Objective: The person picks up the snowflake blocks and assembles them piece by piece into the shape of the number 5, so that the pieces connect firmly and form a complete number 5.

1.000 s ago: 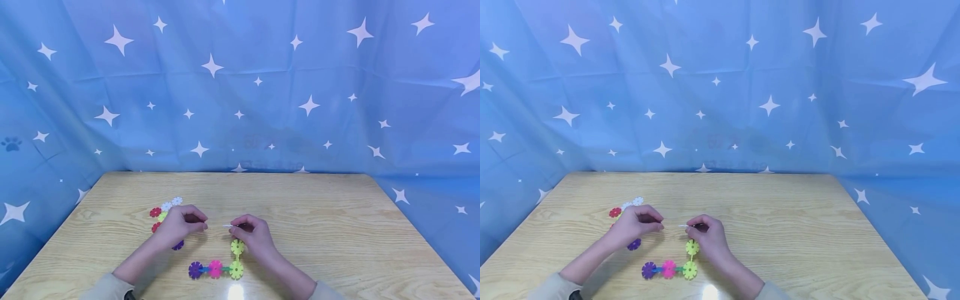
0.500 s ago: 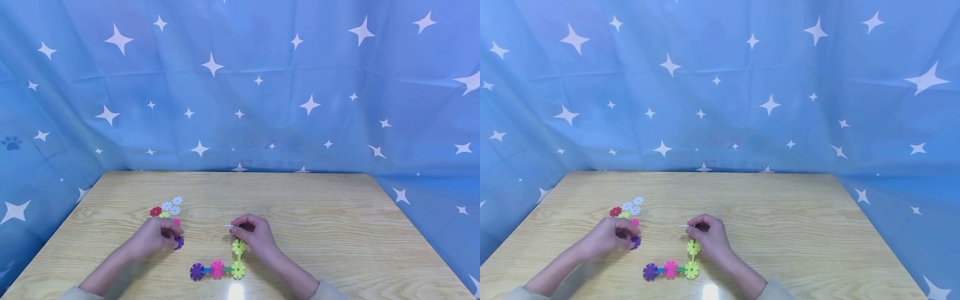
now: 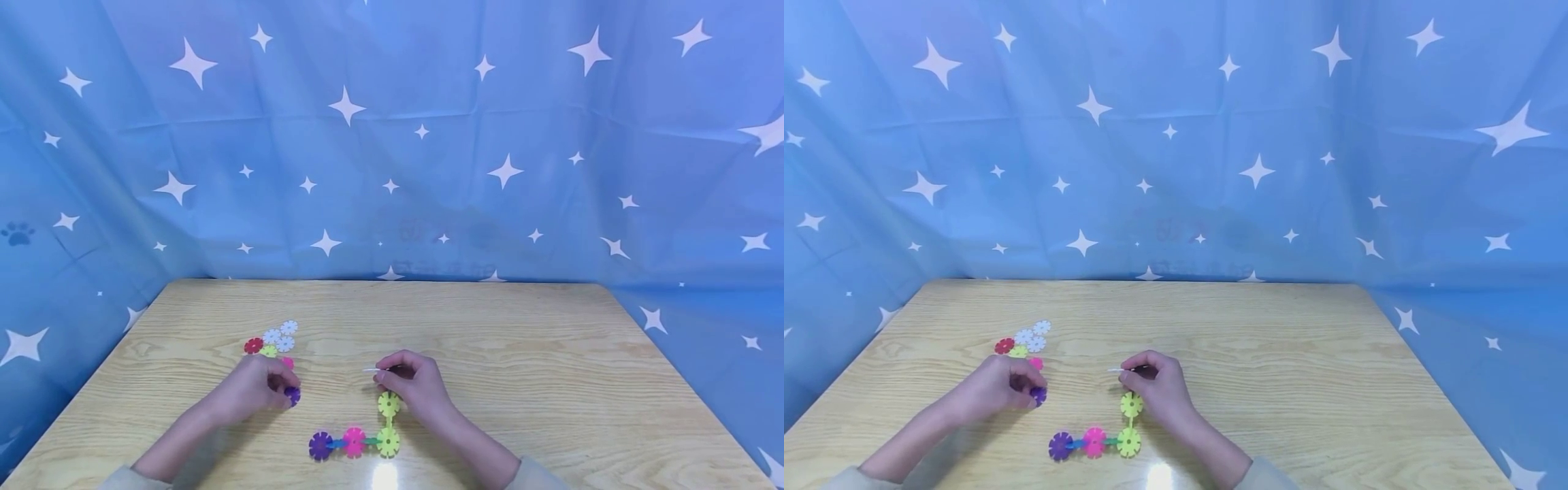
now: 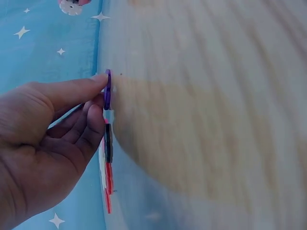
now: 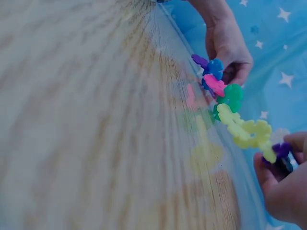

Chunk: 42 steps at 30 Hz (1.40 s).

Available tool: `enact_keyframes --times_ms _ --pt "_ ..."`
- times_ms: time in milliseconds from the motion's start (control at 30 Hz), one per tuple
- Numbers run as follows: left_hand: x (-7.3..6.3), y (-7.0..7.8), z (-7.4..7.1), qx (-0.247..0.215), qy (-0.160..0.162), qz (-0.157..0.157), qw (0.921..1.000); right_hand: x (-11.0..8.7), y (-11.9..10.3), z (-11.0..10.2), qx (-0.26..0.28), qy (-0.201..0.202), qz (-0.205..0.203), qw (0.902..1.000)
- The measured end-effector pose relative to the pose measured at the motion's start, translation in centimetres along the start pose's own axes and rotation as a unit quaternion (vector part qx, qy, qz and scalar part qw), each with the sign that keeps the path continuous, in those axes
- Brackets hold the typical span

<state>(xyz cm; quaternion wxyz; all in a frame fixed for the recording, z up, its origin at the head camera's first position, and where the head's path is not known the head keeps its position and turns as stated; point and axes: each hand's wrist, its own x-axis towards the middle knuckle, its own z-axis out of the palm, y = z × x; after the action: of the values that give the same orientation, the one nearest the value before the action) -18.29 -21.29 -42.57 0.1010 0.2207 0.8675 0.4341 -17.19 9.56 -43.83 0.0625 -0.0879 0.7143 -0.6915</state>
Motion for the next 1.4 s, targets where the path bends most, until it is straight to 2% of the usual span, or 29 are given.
enact_keyframes --times_ms 167,333,533,733,1067,1167,1333,1400 --pt "0.03 0.17 0.20 -0.015 -0.013 -0.013 0.9997 -0.02 0.02 0.16 0.013 0.000 0.003 0.9999" --pt "-0.06 0.17 0.28 0.001 -0.014 -0.017 0.9998 -0.06 0.10 0.23 0.022 -0.002 0.005 0.9998" --pt "-0.20 -0.14 0.12 -0.003 -0.021 -0.011 0.9997 -0.05 0.12 0.22 0.018 -0.006 0.006 0.9998" --pt "-0.24 -0.63 -0.34 -0.033 -0.042 -0.002 0.9986 -0.20 0.00 0.27 0.013 -0.008 0.010 0.9998" --pt "-0.01 -0.32 -0.25 -0.019 -0.060 0.005 0.9980 -0.11 0.16 0.30 0.005 -0.012 0.012 0.9998" --pt "0.00 -0.37 -0.15 -0.009 -0.052 0.021 0.9984 -0.11 0.15 0.30 0.004 -0.013 0.013 0.9998" --pt "0.09 -0.61 0.12 0.025 -0.033 0.071 0.9966 -0.08 0.06 0.35 0.003 -0.013 0.014 0.9998" --pt "0.17 -0.61 0.20 0.026 -0.035 0.075 0.9962 -0.07 0.03 0.39 0.003 -0.013 0.014 0.9998"
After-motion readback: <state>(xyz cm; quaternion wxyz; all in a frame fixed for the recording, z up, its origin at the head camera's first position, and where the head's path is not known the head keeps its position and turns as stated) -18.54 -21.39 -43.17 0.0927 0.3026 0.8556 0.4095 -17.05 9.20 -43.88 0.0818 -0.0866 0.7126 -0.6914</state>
